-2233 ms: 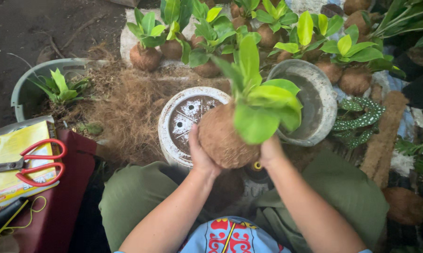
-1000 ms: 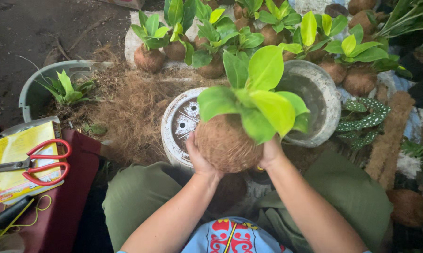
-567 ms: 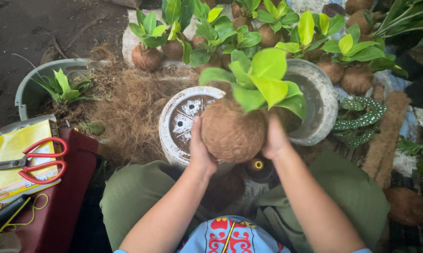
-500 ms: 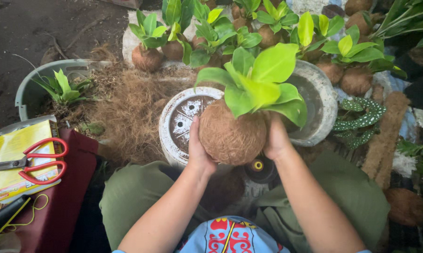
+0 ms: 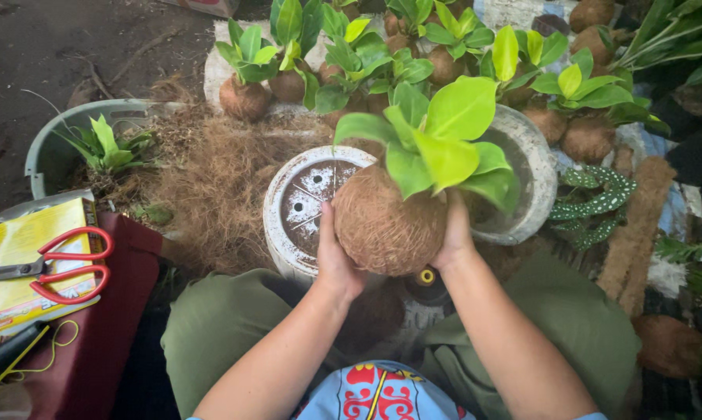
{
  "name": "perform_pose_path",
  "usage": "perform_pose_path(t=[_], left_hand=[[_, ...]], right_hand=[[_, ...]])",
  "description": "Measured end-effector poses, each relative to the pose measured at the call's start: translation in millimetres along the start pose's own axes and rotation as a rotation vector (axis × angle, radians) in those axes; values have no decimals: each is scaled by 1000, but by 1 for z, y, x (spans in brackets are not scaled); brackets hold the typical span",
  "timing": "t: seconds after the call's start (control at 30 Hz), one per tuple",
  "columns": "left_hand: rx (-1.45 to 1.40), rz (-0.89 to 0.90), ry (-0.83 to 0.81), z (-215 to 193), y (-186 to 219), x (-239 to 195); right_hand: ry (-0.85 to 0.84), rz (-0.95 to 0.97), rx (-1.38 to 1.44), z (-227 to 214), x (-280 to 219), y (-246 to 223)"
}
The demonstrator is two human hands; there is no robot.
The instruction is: The person wraps a small plant growing in a coconut shell with coconut fiber, using both hands to press and smooth the material around the shell. The person rotates the coconut to cover all sides and continues adding fiber until the shell is fully covered.
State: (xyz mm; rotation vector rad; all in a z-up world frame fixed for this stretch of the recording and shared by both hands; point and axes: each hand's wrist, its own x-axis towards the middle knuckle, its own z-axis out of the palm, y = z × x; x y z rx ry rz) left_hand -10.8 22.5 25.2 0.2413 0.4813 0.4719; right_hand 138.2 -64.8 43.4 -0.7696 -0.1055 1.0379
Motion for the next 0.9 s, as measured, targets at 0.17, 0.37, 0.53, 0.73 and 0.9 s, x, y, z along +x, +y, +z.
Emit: perform_pose_path(t=[0.17, 0.37, 0.53, 0.73, 0.9], left_hand=[[28, 142, -54, -2, -11, -1], [183, 294, -20, -2, -8, 1], [224, 246, -45, 6, 3, 5], [465, 397, -41, 8, 10, 6], [645, 578, -64, -4, -3, 7]], right_hand=[[-103, 13, 109, -11, 6, 0], [-95, -19, 70, -21, 5, 17], [-5, 62, 92, -13, 3, 7], [10, 32, 32, -1, 1, 0], [-55, 60, 8, 1, -4, 1]])
